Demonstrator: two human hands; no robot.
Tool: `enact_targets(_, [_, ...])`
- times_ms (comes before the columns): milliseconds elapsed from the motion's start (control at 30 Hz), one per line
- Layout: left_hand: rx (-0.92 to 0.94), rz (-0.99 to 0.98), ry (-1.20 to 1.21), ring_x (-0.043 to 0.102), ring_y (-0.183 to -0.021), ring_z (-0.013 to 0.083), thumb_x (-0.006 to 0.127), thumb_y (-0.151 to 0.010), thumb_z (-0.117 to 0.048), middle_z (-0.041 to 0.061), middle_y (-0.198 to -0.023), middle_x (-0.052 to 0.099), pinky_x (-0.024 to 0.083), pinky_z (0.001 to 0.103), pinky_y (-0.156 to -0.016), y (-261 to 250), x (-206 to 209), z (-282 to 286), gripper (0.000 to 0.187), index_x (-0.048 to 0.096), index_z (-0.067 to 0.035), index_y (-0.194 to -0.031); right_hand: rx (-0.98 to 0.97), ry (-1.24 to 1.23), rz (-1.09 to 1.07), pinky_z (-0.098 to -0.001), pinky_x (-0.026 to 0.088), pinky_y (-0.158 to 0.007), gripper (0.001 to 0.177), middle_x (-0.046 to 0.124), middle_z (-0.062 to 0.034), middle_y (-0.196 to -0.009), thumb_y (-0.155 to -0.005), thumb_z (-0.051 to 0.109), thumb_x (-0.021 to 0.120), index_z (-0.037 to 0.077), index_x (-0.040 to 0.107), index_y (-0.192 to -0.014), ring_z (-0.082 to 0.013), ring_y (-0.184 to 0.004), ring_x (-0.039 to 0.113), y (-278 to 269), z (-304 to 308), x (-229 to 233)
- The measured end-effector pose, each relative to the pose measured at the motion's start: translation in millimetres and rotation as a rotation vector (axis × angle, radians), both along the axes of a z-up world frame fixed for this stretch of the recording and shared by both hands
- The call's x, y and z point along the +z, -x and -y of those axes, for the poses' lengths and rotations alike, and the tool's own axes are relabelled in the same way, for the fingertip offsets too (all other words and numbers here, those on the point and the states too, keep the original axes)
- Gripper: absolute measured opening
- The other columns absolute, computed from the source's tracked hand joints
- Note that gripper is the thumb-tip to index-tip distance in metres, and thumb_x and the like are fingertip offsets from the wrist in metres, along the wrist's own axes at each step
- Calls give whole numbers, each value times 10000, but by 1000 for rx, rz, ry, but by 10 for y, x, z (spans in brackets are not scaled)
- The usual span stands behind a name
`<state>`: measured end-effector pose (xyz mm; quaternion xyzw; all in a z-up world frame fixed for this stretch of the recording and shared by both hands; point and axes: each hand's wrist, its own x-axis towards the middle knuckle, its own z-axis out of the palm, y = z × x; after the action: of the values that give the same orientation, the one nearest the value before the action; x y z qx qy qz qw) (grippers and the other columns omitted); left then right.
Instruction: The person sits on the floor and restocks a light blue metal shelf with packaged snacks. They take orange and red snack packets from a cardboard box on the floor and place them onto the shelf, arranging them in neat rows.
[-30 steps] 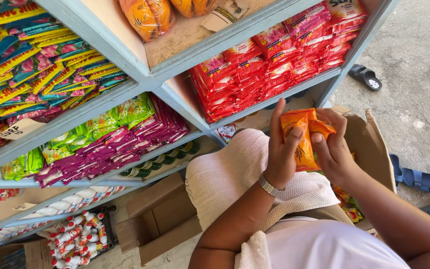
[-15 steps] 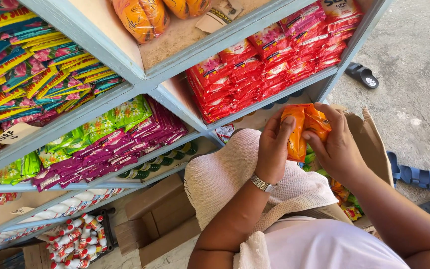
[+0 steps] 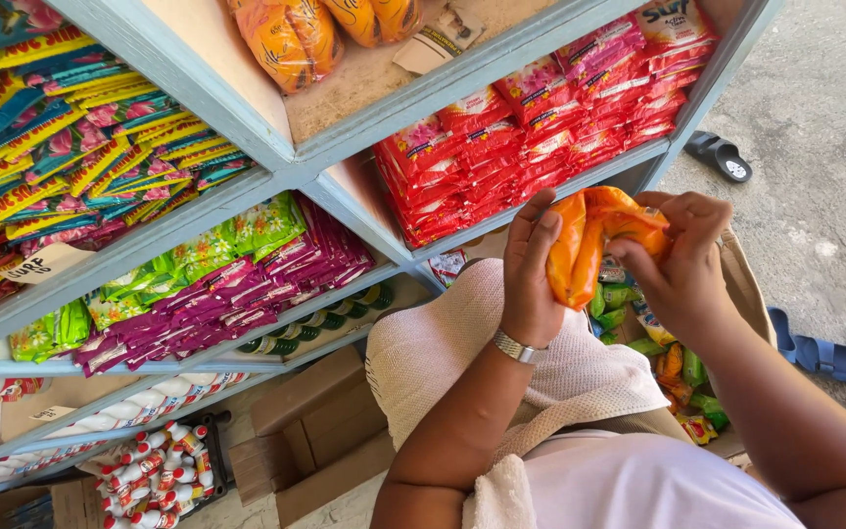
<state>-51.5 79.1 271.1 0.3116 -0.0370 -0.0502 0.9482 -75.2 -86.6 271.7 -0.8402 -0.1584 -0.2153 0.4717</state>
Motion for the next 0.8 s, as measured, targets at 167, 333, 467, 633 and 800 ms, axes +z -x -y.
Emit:
enact_targets(167, [111,40,-75,532,-1340,234,402,-1043,-226,136,-1440,528,423,391,-1163,-122,59,219,516,438,1,-1505,61,-312,-279,-336,494,-1007,514,610,-157,-1308,-1110,252,564,25,266,-1462,-193,-1170,599,-51,-9,-182])
enact_targets(333, [80,108,-52,533,-1328,241,364,-990,-176,132,-1466,515,425,406,-1157,-168,273,270,572,415,-2,-1533,278,-460,-223,-351,369,-1167,708,418,-151,-1508,-1060,265,550,40,137,-1590,-203,-1409,430,-11,-66,143])
enact_targets(467, [124,234,-270,508,-1383,217,410,-1007,-159,133,-1525,483,403,388,-1211,-320,19,337,568,420,-1,-1552,417,-608,-245,-360,323,-1181,784,320,-126,-1573,-1014,264,589,72,112,-1606,-199,-1468,337,-59,42,132])
enact_targets(633, [-265,-80,-60,591,-1197,190,516,-1095,-371,103,-1378,571,493,366,-992,-376,-82,280,522,443,-84,-1525,197,-773,-493,-383,312,-987,563,424,-254,-1361,-1092,158,542,84,326,-1607,-268,-1184,319,-177,392,-136])
enact_targets(800, [-376,-88,-135,643,-1165,165,541,-1086,-480,59,-1321,624,535,364,-964,-304,104,295,580,465,-93,-1512,375,-704,-335,-367,421,-1136,435,447,-181,-1542,-1040,109,553,79,446,-1461,-245,-1437,442,-112,384,259])
